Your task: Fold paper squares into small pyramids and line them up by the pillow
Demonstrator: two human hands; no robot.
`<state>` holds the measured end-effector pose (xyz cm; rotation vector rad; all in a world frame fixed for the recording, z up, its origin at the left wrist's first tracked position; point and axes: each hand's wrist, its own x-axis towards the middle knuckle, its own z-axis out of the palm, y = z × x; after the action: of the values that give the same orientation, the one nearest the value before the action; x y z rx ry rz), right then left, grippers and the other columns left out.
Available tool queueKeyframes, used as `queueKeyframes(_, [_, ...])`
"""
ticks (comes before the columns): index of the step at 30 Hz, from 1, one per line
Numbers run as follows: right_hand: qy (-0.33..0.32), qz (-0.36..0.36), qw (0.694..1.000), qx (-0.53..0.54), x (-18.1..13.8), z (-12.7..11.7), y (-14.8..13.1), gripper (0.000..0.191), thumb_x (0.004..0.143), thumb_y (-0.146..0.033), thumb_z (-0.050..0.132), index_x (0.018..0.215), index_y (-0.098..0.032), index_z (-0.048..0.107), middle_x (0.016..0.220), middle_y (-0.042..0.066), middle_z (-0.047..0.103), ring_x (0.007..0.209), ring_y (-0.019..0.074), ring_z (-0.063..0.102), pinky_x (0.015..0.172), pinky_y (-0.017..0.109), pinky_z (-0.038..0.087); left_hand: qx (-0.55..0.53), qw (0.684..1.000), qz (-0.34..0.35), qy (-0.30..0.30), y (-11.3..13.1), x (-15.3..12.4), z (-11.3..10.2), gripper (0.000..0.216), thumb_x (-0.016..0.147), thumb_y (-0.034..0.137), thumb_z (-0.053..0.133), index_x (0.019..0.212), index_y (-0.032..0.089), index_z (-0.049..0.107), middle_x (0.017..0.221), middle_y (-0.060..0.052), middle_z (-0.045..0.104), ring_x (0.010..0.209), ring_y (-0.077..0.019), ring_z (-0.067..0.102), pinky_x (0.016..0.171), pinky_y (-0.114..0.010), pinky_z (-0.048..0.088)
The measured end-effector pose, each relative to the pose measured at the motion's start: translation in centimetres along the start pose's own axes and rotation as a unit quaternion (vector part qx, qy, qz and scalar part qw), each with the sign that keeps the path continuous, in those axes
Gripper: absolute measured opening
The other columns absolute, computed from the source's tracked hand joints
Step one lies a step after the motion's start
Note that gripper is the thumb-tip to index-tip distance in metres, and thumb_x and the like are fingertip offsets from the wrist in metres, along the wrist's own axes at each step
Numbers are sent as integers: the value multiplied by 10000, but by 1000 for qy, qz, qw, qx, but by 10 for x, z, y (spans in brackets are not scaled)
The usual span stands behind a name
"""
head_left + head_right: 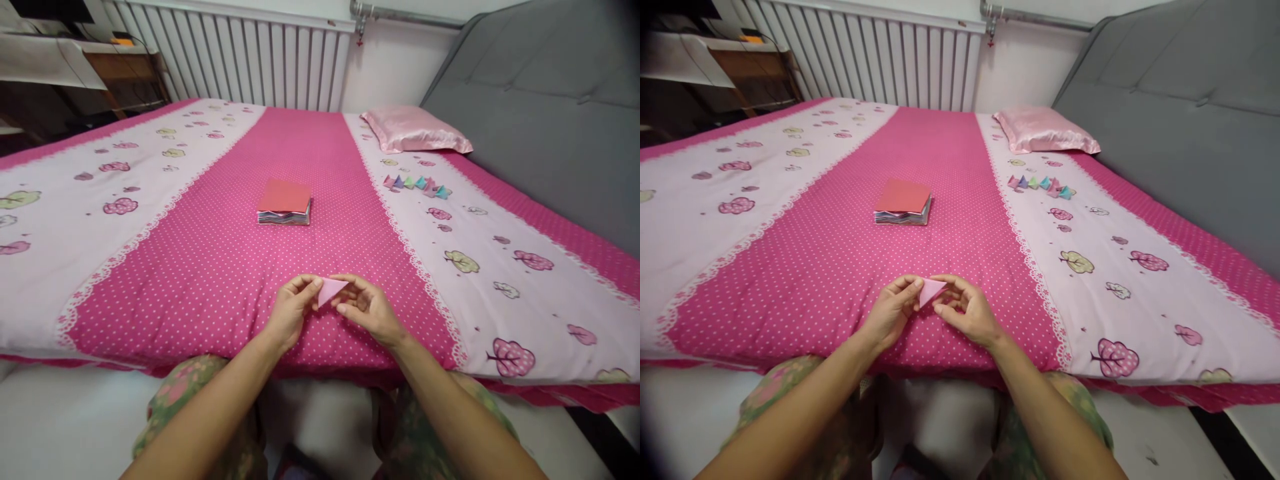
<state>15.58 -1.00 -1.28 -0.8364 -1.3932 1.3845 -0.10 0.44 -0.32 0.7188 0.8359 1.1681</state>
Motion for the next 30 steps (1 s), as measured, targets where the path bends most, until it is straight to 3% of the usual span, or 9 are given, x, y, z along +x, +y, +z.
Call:
queueKeyframes(6, [24,-43,999,-21,-1,0,-3,349,778,-235,627,1124,-255,591,1020,42,646,906,165,602,777,293,496,-5,999,-25,-32,0,-1,1,220,640,294,749,703,120,630,586,28,562,478,-42,477,486,-163,393])
queueKeyframes(17, [49,-48,997,-26,1,0,-7,291,771,-261,650,1061,-278,655,1009,29,668,903,165,614,812,313,492,2,998,-47,-51,-1,-1,-1,221,652,292,747,721,116,630,594,17,579,486,-55,509,494,-173,424])
queueKeyframes(26, [39,-22,999,-20,0,-1,-5,296,788,-264,616,1081,-281,652,1066,42,643,710,120,603,551,223,502,-2,996,-56,-71,-1,-1,-2,213,666,282,736,737,113,629,601,7,593,489,-57,530,496,-164,437])
queueKeyframes(30, [58,-59,992,-94,1,1,-6,299,792,-204,573,1076,-258,652,1062,52,650,844,161,623,691,277,520,26,997,-33,-63,-1,-3,0,188,657,271,737,709,121,635,604,-3,617,501,-72,554,514,-178,451])
